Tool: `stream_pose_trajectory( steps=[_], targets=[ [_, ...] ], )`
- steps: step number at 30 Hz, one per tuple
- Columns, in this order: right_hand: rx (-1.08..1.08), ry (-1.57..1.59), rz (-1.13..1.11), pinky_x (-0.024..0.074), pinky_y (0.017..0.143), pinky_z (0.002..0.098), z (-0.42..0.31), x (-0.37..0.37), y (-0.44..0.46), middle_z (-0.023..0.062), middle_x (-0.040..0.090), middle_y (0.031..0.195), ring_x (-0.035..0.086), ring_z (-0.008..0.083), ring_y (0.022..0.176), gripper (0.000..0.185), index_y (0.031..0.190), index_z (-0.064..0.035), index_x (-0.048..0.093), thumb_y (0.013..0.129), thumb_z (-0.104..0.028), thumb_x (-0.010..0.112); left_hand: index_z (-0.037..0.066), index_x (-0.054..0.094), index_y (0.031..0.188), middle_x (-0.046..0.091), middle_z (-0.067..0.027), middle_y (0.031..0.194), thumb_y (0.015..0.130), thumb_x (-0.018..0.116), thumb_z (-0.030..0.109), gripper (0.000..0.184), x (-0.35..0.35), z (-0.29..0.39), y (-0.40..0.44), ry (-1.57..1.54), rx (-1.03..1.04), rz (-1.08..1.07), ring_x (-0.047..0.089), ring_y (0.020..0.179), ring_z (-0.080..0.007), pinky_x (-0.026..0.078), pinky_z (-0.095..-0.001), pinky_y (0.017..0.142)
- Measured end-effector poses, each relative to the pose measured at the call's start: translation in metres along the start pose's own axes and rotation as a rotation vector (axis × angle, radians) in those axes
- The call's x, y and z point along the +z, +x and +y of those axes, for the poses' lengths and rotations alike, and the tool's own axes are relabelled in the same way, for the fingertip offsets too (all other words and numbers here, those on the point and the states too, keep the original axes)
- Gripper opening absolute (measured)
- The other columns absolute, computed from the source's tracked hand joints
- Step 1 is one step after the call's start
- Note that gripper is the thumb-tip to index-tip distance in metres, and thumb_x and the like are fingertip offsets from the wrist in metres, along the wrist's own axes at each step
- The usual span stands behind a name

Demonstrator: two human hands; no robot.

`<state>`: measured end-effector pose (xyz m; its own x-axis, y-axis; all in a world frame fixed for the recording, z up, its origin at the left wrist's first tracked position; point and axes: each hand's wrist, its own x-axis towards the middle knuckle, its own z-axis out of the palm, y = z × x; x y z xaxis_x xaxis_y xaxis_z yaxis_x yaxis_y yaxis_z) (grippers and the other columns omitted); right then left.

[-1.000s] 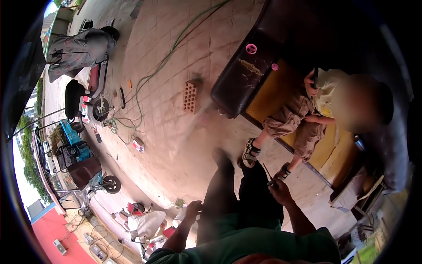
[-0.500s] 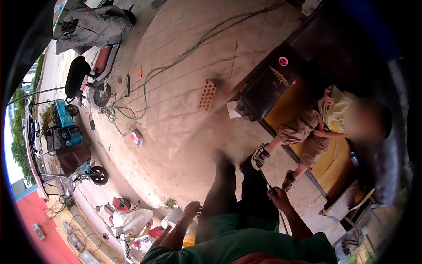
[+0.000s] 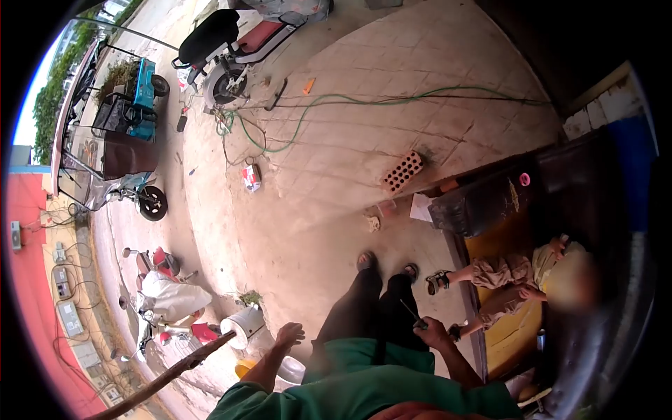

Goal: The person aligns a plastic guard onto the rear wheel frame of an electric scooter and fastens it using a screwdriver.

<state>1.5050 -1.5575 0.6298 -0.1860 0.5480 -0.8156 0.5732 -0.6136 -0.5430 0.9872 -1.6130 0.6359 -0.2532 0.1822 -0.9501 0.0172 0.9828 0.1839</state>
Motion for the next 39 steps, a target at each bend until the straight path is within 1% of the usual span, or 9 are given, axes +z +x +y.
stream_pose_trajectory(
  steps=[8, 18, 19, 21, 24, 27, 32, 33, 39],
  targets=[
    [-0.006, -0.19, -0.08, 0.0504, 0.082, 0.0439, -0.005, -0.03, 0.013, 0.0181, 0.066, 0.098, 0.064, 0.0315, 0.091, 0.036, 0.107, -0.0008, 0.064, 0.088, -0.031, 0.07, 0.003, 0.059, 0.124, 0.07, -0.0134, 0.107, 0.095, 0.062, 0.035, 0.043, 0.037, -0.068, -0.022, -0.064, -0.084, -0.057, 0.069, 0.094, -0.026, 0.055, -0.0394, 0.076],
    [0.047, -0.052, -0.132, 0.0515, 0.084, 0.0439, 0.013, -0.068, 0.005, 0.0173, 0.068, 0.101, 0.066, 0.0305, 0.093, 0.035, 0.11, -0.0002, 0.064, 0.089, -0.027, 0.071, 0.004, 0.059, 0.125, 0.067, -0.011, 0.108, 0.097, 0.061, 0.033, 0.04, 0.08, -0.07, -0.047, -0.151, 0.037, -0.065, 0.068, 0.096, -0.0236, 0.054, -0.0395, 0.077],
    [0.06, -0.05, -0.133, 0.0517, 0.084, 0.0436, 0.012, -0.069, 0.002, 0.0171, 0.068, 0.101, 0.066, 0.0304, 0.092, 0.035, 0.11, 0.0, 0.065, 0.088, -0.026, 0.071, 0.005, 0.06, 0.124, 0.067, -0.0126, 0.111, 0.09, 0.071, 0.023, 0.04, 0.079, -0.077, -0.045, -0.236, -0.014, -0.068, 0.068, 0.097, -0.0258, 0.055, -0.0402, 0.078],
    [0.049, -0.074, -0.12, 0.0521, 0.083, 0.0421, 0.003, -0.071, -0.001, 0.0176, 0.069, 0.099, 0.067, 0.0301, 0.091, 0.034, 0.11, 0.0002, 0.066, 0.088, -0.025, 0.071, 0.006, 0.062, 0.121, 0.066, -0.0142, 0.113, 0.081, 0.077, 0.014, 0.044, 0.065, -0.144, -0.01, 0.12, 0.373, -0.08, 0.067, 0.101, -0.0286, 0.056, -0.0407, 0.08],
    [0.025, -0.13, -0.118, 0.0526, 0.082, 0.0395, -0.001, -0.066, -0.007, 0.0188, 0.071, 0.096, 0.069, 0.0292, 0.09, 0.031, 0.108, 0.0004, 0.067, 0.086, -0.021, 0.07, 0.007, 0.063, 0.12, 0.065, -0.017, 0.115, 0.064, 0.082, 0.001, 0.06, 0.055, -0.174, -0.002, 0.421, 0.576, -0.092, 0.063, 0.108, -0.0337, 0.058, -0.0406, 0.084],
    [0.037, -0.135, -0.151, 0.0523, 0.083, 0.0395, -0.002, -0.06, -0.007, 0.0185, 0.07, 0.095, 0.069, 0.0285, 0.09, 0.029, 0.106, 0.0005, 0.067, 0.086, -0.021, 0.069, 0.005, 0.062, 0.121, 0.064, -0.0157, 0.114, 0.067, 0.08, 0.002, 0.058, 0.049, -0.198, 0.004, 0.304, 0.606, -0.099, 0.063, 0.11, -0.0331, 0.059, -0.0399, 0.082],
    [0.004, -0.133, -0.153, 0.0518, 0.08, 0.0455, -0.013, -0.034, -0.016, 0.0187, 0.069, 0.097, 0.067, 0.0327, 0.089, 0.031, 0.106, 0.0003, 0.066, 0.086, -0.024, 0.071, 0.0, 0.056, 0.129, 0.066, -0.0129, 0.11, 0.096, 0.061, 0.015, 0.037, 0.052, -0.164, -0.053, -0.312, 0.062, -0.098, 0.07, 0.099, -0.0244, 0.06, -0.035, 0.074],
    [-0.003, -0.161, -0.136, 0.0519, 0.08, 0.0453, -0.011, -0.025, -0.015, 0.0189, 0.069, 0.096, 0.067, 0.033, 0.089, 0.031, 0.105, -0.0001, 0.067, 0.085, -0.024, 0.071, -0.002, 0.057, 0.128, 0.068, -0.0127, 0.106, 0.1, 0.056, 0.022, 0.036, 0.049, -0.166, -0.057, -0.295, 0.093, -0.121, 0.071, 0.092, -0.0233, 0.058, -0.0344, 0.074],
    [-0.013, -0.343, -0.047, 0.0523, 0.079, 0.0446, -0.014, 0.038, -0.018, 0.0198, 0.069, 0.092, 0.067, 0.0336, 0.086, 0.034, 0.1, -0.0014, 0.068, 0.082, -0.029, 0.073, -0.001, 0.064, 0.115, 0.069, -0.0144, 0.103, 0.098, 0.058, 0.026, 0.032, -0.002, -0.208, -0.045, -0.285, 0.049, -0.079, 0.07, 0.09, -0.0243, 0.059, -0.0381, 0.078]
  ],
)
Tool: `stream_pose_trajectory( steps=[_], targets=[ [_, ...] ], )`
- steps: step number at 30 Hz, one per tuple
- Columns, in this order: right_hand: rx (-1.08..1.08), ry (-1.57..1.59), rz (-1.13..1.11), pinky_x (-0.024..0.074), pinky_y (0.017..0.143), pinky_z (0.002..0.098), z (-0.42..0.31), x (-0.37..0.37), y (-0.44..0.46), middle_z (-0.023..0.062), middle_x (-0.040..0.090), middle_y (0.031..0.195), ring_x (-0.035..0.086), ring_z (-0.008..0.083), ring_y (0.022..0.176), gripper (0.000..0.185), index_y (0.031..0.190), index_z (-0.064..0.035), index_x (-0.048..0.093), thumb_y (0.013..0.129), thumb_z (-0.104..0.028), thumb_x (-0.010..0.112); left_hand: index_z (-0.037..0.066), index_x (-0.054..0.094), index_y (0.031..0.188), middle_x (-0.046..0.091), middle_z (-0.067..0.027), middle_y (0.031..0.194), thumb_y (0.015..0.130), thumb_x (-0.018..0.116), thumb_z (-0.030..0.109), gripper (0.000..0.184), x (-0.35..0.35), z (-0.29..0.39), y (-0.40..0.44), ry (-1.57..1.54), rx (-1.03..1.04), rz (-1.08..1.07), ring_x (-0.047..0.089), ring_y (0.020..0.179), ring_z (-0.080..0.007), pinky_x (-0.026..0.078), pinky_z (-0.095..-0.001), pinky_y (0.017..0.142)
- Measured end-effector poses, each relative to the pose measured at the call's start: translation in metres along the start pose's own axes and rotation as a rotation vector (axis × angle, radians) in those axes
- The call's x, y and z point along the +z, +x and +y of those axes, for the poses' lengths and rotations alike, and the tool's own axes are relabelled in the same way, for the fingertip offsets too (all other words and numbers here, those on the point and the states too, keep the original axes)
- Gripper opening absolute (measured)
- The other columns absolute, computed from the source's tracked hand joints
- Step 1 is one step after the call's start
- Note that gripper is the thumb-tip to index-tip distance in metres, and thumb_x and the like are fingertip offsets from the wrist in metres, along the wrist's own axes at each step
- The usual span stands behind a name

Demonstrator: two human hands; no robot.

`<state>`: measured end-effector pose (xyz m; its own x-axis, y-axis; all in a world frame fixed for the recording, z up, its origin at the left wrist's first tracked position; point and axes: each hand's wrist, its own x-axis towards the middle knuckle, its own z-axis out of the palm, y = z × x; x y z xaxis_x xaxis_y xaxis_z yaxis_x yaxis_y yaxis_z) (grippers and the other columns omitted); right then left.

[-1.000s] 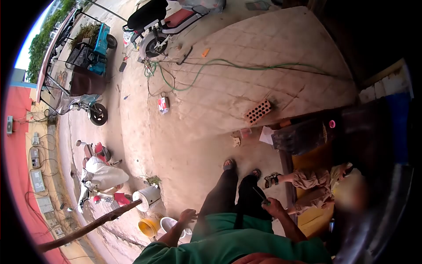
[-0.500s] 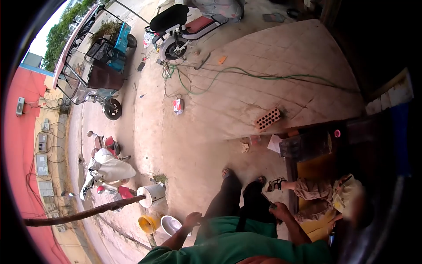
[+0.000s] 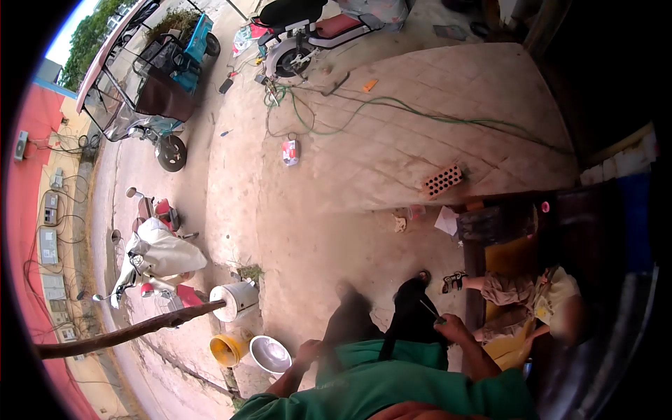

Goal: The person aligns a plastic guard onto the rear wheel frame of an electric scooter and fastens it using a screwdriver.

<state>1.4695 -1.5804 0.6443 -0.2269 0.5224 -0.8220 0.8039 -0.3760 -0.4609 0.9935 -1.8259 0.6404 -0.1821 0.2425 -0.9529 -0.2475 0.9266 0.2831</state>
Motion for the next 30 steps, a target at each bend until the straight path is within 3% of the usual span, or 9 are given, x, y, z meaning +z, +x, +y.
stream_pose_trajectory(
  steps=[2, 5, 12, 16, 19, 21, 24, 27, 30],
  targets=[
    [-0.011, -0.076, 0.004, 0.0523, 0.079, 0.0445, -0.016, 0.029, 0.0, 0.0193, 0.069, 0.09, 0.068, 0.0332, 0.086, 0.035, 0.098, -0.0013, 0.068, 0.081, -0.031, 0.073, -0.001, 0.063, 0.114, 0.068, -0.0141, 0.106, 0.098, 0.058, 0.026, 0.032, -0.038, -0.021, -0.002, -0.184, 0.056, -0.039, 0.07, 0.089, -0.0245, 0.059, -0.0377, 0.079],
    [-0.029, -0.134, -0.057, 0.0525, 0.077, 0.0439, -0.06, 0.055, 0.002, 0.0185, 0.069, 0.086, 0.068, 0.0321, 0.084, 0.032, 0.094, -0.0014, 0.069, 0.081, -0.031, 0.073, 0.003, 0.065, 0.12, 0.069, -0.0093, 0.1, 0.1, 0.056, 0.028, 0.034, -0.089, -0.05, 0.001, -0.191, 0.045, -0.008, 0.068, 0.085, -0.0204, 0.056, -0.0364, 0.073],
    [-0.194, -0.159, -0.065, 0.0543, 0.075, 0.0395, -0.144, 0.114, 0.027, 0.0143, 0.071, 0.079, 0.07, 0.0263, 0.078, 0.024, 0.09, -0.0028, 0.07, 0.081, -0.026, 0.073, 0.006, 0.055, 0.122, 0.067, -0.0113, 0.103, 0.099, 0.059, 0.03, 0.034, -0.18, -0.134, 0.011, -0.406, 0.014, 0.067, 0.07, 0.088, -0.0269, 0.054, -0.0396, 0.07],
    [-0.186, -0.198, -0.074, 0.0545, 0.075, 0.038, -0.175, 0.12, 0.025, 0.013, 0.072, 0.079, 0.071, 0.0246, 0.078, 0.023, 0.088, -0.0031, 0.07, 0.081, -0.025, 0.072, 0.006, 0.055, 0.122, 0.067, -0.0107, 0.103, 0.099, 0.06, 0.032, 0.035, -0.186, -0.149, 0.006, -0.41, 0.001, 0.056, 0.07, 0.088, -0.027, 0.054, -0.041, 0.072],
    [-0.145, -0.182, -0.091, 0.0547, 0.076, 0.0386, -0.178, 0.117, 0.022, 0.0138, 0.072, 0.081, 0.071, 0.0261, 0.079, 0.024, 0.089, -0.003, 0.07, 0.081, -0.026, 0.07, 0.009, 0.059, 0.128, 0.068, -0.0146, 0.118, 0.095, 0.06, 0.021, 0.035, -0.182, -0.149, 0.004, -0.43, -0.036, 0.04, 0.069, 0.102, -0.0321, 0.056, -0.0481, 0.08],
    [-0.14, -0.169, -0.089, 0.0552, 0.077, 0.0401, -0.167, 0.112, 0.02, 0.0155, 0.073, 0.082, 0.072, 0.0301, 0.081, 0.026, 0.091, -0.0034, 0.07, 0.082, -0.027, 0.068, 0.01, 0.064, 0.121, 0.067, -0.014, 0.119, 0.086, 0.066, 0.02, 0.036, -0.19, -0.198, 0.044, -0.136, 0.284, -0.004, 0.066, 0.105, -0.0338, 0.054, -0.0475, 0.084],
    [-0.113, -0.176, -0.101, 0.0546, 0.077, 0.0408, -0.149, 0.1, 0.017, 0.0163, 0.072, 0.082, 0.071, 0.0309, 0.081, 0.026, 0.089, -0.0024, 0.07, 0.081, -0.027, 0.066, 0.008, 0.06, 0.122, 0.066, -0.0105, 0.111, 0.09, 0.065, 0.026, 0.036, -0.181, -0.205, 0.049, 0.069, 0.569, -0.002, 0.068, 0.097, -0.0279, 0.056, -0.0439, 0.078],
    [-0.073, -0.232, -0.091, 0.0534, 0.077, 0.0417, -0.12, 0.089, 0.021, 0.0162, 0.071, 0.082, 0.07, 0.0296, 0.081, 0.029, 0.092, -0.0025, 0.071, 0.08, -0.029, 0.07, 0.007, 0.058, 0.125, 0.066, -0.0081, 0.103, 0.093, 0.065, 0.031, 0.04, -0.164, -0.186, 0.035, 0.059, 0.582, 0.031, 0.069, 0.092, -0.0236, 0.059, -0.0419, 0.076],
    [-0.093, -0.206, -0.074, 0.0526, 0.078, 0.0442, -0.1, 0.075, 0.02, 0.0169, 0.069, 0.082, 0.068, 0.0324, 0.081, 0.029, 0.092, -0.0027, 0.071, 0.081, -0.03, 0.07, 0.008, 0.059, 0.124, 0.067, -0.0069, 0.1, 0.094, 0.065, 0.031, 0.039, -0.141, -0.159, 0.012, -0.062, 0.415, 0.041, 0.069, 0.09, -0.0225, 0.058, -0.04, 0.074]
  ],
)
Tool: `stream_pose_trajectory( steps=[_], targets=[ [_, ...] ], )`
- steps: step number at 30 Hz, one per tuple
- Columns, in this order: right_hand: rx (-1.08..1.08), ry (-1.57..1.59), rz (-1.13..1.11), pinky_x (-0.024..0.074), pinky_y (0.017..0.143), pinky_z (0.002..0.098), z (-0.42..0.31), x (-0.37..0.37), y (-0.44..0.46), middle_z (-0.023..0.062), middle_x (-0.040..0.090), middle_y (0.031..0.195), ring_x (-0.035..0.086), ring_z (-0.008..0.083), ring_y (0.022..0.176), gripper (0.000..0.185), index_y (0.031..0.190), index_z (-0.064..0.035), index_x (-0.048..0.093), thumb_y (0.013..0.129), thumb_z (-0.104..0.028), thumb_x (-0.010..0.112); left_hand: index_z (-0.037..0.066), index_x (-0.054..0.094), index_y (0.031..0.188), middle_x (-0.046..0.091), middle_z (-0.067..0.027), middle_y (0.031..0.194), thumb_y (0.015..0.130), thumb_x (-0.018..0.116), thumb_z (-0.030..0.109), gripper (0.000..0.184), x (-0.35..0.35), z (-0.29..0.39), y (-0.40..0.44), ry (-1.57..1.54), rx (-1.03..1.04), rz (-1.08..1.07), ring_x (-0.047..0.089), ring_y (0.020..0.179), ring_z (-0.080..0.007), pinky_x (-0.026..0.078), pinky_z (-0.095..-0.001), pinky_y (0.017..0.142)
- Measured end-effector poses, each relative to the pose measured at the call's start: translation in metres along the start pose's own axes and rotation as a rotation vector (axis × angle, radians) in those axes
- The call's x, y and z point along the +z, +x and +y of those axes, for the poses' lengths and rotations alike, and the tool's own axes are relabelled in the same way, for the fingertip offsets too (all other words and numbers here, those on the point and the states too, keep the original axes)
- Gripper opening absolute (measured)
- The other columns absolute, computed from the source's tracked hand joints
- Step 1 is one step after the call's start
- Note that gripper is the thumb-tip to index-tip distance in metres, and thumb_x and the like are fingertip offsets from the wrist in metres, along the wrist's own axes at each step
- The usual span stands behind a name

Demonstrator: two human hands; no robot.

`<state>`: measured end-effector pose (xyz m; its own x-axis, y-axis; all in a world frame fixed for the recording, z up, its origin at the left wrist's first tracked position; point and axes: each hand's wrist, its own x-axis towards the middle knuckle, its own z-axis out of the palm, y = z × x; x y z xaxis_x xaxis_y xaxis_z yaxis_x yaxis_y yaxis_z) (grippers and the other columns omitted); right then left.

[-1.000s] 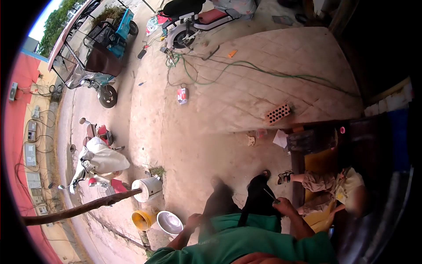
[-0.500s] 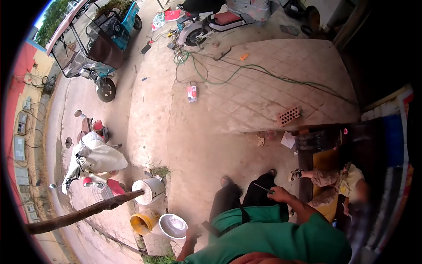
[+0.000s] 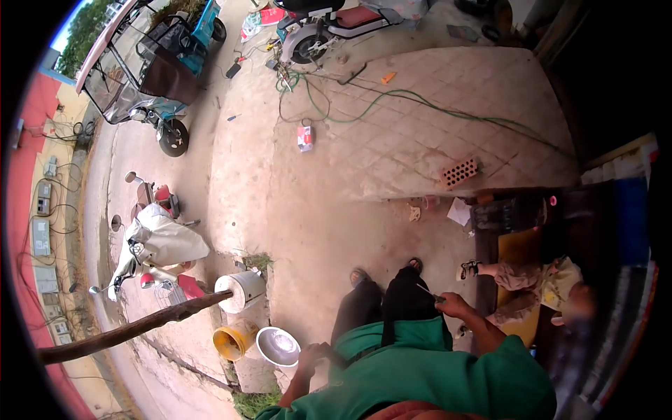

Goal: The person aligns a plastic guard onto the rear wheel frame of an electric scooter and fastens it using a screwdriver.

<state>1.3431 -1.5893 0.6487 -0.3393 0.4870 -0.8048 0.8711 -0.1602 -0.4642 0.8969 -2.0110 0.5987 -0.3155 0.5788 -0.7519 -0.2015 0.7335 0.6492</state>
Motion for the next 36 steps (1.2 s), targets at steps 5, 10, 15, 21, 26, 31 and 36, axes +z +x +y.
stream_pose_trajectory(
  steps=[5, 10, 15, 21, 26, 31, 36],
  targets=[
    [0.102, 0.247, -0.06, 0.0455, 0.057, 0.0422, 0.028, -0.027, -0.018, 0.013, 0.063, 0.073, 0.056, 0.023, 0.057, 0.022, 0.089, -0.0017, 0.068, 0.09, -0.024, 0.067, 0.009, 0.066, 0.12, 0.065, -0.0079, 0.123, 0.07, 0.077, 0.004, 0.051, 0.054, 0.111, -0.012, -0.45, -0.544, 0.139, 0.063, 0.109, -0.0307, 0.054, -0.0411, 0.091],
    [0.292, 0.475, -0.146, 0.0364, 0.048, 0.0384, 0.099, -0.032, -0.012, 0.0084, 0.059, 0.07, 0.044, 0.0151, 0.049, 0.02, 0.089, -0.0001, 0.063, 0.094, -0.02, 0.065, 0.004, 0.067, 0.11, 0.066, -0.0067, 0.113, 0.076, 0.072, 0.001, 0.035, 0.067, 0.047, 0.007, 0.138, -0.015, -0.066, 0.066, 0.098, -0.0224, 0.056, -0.0353, 0.082],
    [0.432, 0.639, -0.072, 0.0369, 0.05, 0.0373, 0.131, -0.037, -0.029, 0.01, 0.062, 0.076, 0.048, 0.0157, 0.055, 0.018, 0.095, 0.0012, 0.063, 0.092, -0.017, 0.065, 0.006, 0.068, 0.108, 0.066, -0.0047, 0.11, 0.077, 0.072, 0.004, 0.032, 0.1, 0.128, -0.022, 0.049, -0.24, -0.016, 0.066, 0.098, -0.0182, 0.056, -0.0348, 0.083],
    [0.44, 0.759, -0.002, 0.0379, 0.051, 0.0372, 0.138, -0.011, -0.029, 0.0111, 0.063, 0.078, 0.049, 0.0168, 0.057, 0.02, 0.097, 0.0015, 0.062, 0.091, -0.017, 0.067, 0.006, 0.068, 0.107, 0.066, -0.0062, 0.108, 0.079, 0.071, 0.009, 0.029, 0.096, 0.175, -0.028, -0.284, -0.447, 0.121, 0.065, 0.095, -0.0191, 0.056, -0.0361, 0.082],
    [0.401, 0.745, 0.014, 0.0394, 0.048, 0.0364, 0.09, 0.019, -0.042, 0.0106, 0.063, 0.075, 0.05, 0.0168, 0.054, 0.021, 0.096, 0.0015, 0.062, 0.09, -0.018, 0.066, 0.006, 0.069, 0.106, 0.068, -0.0078, 0.105, 0.071, 0.07, 0.006, 0.035, 0.023, 0.123, -0.004, 0.404, 0.067, -0.151, 0.065, 0.096, -0.0234, 0.053, -0.037, 0.082],
    [0.361, 0.66, 0.036, 0.042, 0.045, 0.0335, 0.041, 0.061, -0.038, 0.0081, 0.063, 0.071, 0.052, 0.0164, 0.051, 0.021, 0.091, -0.0009, 0.064, 0.087, -0.021, 0.064, 0.005, 0.067, 0.109, 0.069, -0.0098, 0.107, 0.074, 0.069, 0.005, 0.035, -0.047, 0.06, -0.001, 0.077, 0.051, -0.071, 0.067, 0.093, -0.025, 0.054, -0.037, 0.079],
    [0.282, 0.656, 0.04, 0.0372, 0.044, 0.0346, 0.003, 0.092, -0.026, 0.0084, 0.062, 0.073, 0.049, 0.015, 0.051, 0.018, 0.096, 0.0003, 0.063, 0.092, -0.017, 0.063, 0.008, 0.056, 0.129, 0.068, -0.0139, 0.112, 0.102, 0.051, 0.018, 0.029, -0.097, 0.026, -0.011, -0.241, -0.293, 0.013, 0.071, 0.096, -0.031, 0.059, -0.0437, 0.074]
  ],
)
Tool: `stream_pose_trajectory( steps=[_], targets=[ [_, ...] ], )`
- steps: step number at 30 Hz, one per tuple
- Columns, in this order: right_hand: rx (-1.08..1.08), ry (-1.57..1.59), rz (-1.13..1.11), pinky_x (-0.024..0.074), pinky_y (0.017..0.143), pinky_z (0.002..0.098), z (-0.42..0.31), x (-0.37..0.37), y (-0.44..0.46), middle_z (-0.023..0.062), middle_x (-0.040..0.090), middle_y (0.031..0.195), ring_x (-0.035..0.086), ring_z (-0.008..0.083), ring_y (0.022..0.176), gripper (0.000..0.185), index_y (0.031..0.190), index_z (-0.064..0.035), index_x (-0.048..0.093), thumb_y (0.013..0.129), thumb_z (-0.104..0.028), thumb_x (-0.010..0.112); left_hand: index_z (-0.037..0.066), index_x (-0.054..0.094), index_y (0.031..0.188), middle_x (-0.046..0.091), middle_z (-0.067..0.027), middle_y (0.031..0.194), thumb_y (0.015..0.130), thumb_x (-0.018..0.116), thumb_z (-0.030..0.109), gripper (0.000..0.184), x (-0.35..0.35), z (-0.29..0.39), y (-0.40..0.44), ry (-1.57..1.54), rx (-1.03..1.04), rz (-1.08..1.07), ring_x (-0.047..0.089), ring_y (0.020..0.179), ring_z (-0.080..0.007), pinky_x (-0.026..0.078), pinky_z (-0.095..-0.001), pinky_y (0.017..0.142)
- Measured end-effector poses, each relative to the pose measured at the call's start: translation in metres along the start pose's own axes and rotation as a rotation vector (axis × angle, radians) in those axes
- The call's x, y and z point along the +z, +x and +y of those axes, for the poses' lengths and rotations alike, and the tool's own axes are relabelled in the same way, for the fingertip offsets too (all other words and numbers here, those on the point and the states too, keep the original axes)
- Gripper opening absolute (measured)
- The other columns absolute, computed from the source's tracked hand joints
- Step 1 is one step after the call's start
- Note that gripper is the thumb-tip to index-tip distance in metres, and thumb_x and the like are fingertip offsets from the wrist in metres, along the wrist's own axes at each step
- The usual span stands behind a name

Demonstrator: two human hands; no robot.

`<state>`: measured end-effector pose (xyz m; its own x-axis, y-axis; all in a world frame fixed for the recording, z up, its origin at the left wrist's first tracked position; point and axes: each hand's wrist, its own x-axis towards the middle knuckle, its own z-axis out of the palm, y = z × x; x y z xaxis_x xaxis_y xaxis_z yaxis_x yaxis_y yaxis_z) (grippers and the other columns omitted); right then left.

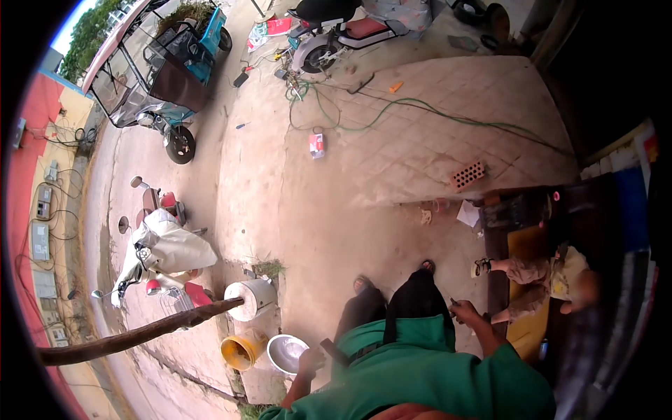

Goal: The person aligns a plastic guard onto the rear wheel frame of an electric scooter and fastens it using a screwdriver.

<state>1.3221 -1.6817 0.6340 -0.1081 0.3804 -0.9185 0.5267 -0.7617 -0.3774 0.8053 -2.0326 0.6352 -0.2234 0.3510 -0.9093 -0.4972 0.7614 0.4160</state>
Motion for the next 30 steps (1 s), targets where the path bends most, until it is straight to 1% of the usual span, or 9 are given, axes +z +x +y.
stream_pose_trajectory(
  steps=[3, 4, 8, 12, 18, 22, 24, 28, 30],
  targets=[
    [-0.01, -0.036, 0.018, 0.0401, 0.045, 0.0333, -0.017, 0.022, -0.005, 0.0067, 0.062, 0.07, 0.051, 0.0154, 0.051, 0.019, 0.09, -0.0013, 0.064, 0.089, -0.02, 0.064, 0.008, 0.058, 0.124, 0.068, -0.0135, 0.113, 0.101, 0.052, 0.019, 0.025, -0.021, -0.01, 0.006, -0.131, -0.096, 0.062, 0.07, 0.096, -0.0298, 0.059, -0.0426, 0.075],
    [-0.013, -0.043, 0.023, 0.0415, 0.045, 0.0327, -0.021, 0.028, -0.007, 0.0059, 0.062, 0.068, 0.053, 0.0156, 0.052, 0.019, 0.087, -0.002, 0.064, 0.087, -0.021, 0.064, 0.009, 0.06, 0.119, 0.068, -0.0105, 0.107, 0.102, 0.054, 0.025, 0.024, -0.026, -0.01, 0.006, -0.204, -0.088, 0.028, 0.07, 0.091, -0.0266, 0.057, -0.0402, 0.072],
    [-0.021, -0.036, 0.018, 0.0417, 0.046, 0.0333, -0.03, 0.041, -0.014, 0.0064, 0.063, 0.07, 0.053, 0.0159, 0.052, 0.019, 0.088, -0.0016, 0.064, 0.087, -0.021, 0.065, 0.009, 0.061, 0.114, 0.065, -0.0044, 0.095, 0.1, 0.059, 0.034, 0.028, -0.013, 0.029, -0.008, -0.094, -0.101, 0.077, 0.066, 0.083, -0.0198, 0.051, -0.0358, 0.069],
    [-0.01, -0.021, 0.032, 0.0418, 0.046, 0.0336, -0.021, 0.045, -0.021, 0.0074, 0.063, 0.071, 0.053, 0.0163, 0.053, 0.02, 0.09, -0.0011, 0.064, 0.087, -0.02, 0.064, 0.007, 0.061, 0.112, 0.066, -0.006, 0.094, 0.1, 0.058, 0.03, 0.026, -0.005, 0.051, -0.008, -0.095, -0.12, 0.092, 0.066, 0.083, -0.0199, 0.051, -0.0356, 0.07],
    [0.007, 0.056, 0.058, 0.0421, 0.046, 0.0342, 0.011, 0.041, -0.028, 0.009, 0.063, 0.072, 0.054, 0.0172, 0.054, 0.021, 0.091, -0.0004, 0.064, 0.087, -0.021, 0.063, 0.005, 0.061, 0.112, 0.066, -0.0073, 0.093, 0.099, 0.058, 0.026, 0.025, 0.001, 0.069, -0.006, -0.075, -0.113, 0.025, 0.067, 0.08, -0.0223, 0.053, -0.0362, 0.069],
    [0.044, 0.099, 0.066, 0.0414, 0.047, 0.0364, 0.041, 0.038, -0.026, 0.0103, 0.066, 0.078, 0.053, 0.0172, 0.055, 0.023, 0.097, -0.0007, 0.065, 0.093, -0.023, 0.065, 0.003, 0.06, 0.116, 0.066, -0.0082, 0.095, 0.098, 0.059, 0.026, 0.029, 0.006, 0.077, 0.0, -0.001, -0.097, 0.038, 0.067, 0.081, -0.0231, 0.056, -0.0383, 0.072],
    [0.059, 0.129, 0.075, 0.0414, 0.047, 0.0364, 0.05, 0.038, -0.031, 0.0099, 0.066, 0.078, 0.054, 0.0172, 0.055, 0.023, 0.099, -0.0009, 0.065, 0.093, -0.023, 0.066, 0.001, 0.06, 0.119, 0.067, -0.0088, 0.097, 0.098, 0.06, 0.026, 0.033, 0.004, 0.079, 0.011, 0.044, -0.11, 0.05, 0.067, 0.082, -0.0233, 0.056, -0.0397, 0.074],
    [0.101, 0.152, 0.107, 0.0404, 0.048, 0.0369, 0.071, 0.042, -0.037, 0.0097, 0.065, 0.078, 0.052, 0.0171, 0.056, 0.025, 0.103, -0.0006, 0.065, 0.093, -0.023, 0.066, 0.003, 0.058, 0.124, 0.067, -0.0102, 0.102, 0.097, 0.061, 0.029, 0.038, 0.001, 0.084, 0.027, 0.105, -0.094, 0.023, 0.067, 0.087, -0.0238, 0.056, -0.0411, 0.076],
    [0.126, 0.197, 0.084, 0.0396, 0.048, 0.0373, 0.072, 0.043, -0.045, 0.01, 0.065, 0.079, 0.051, 0.017, 0.056, 0.025, 0.105, -0.0003, 0.064, 0.093, -0.022, 0.066, 0.005, 0.058, 0.126, 0.068, -0.0093, 0.104, 0.096, 0.063, 0.031, 0.04, 0.006, 0.092, 0.028, 0.134, -0.094, 0.027, 0.068, 0.088, -0.0224, 0.056, -0.0389, 0.075]
  ],
)
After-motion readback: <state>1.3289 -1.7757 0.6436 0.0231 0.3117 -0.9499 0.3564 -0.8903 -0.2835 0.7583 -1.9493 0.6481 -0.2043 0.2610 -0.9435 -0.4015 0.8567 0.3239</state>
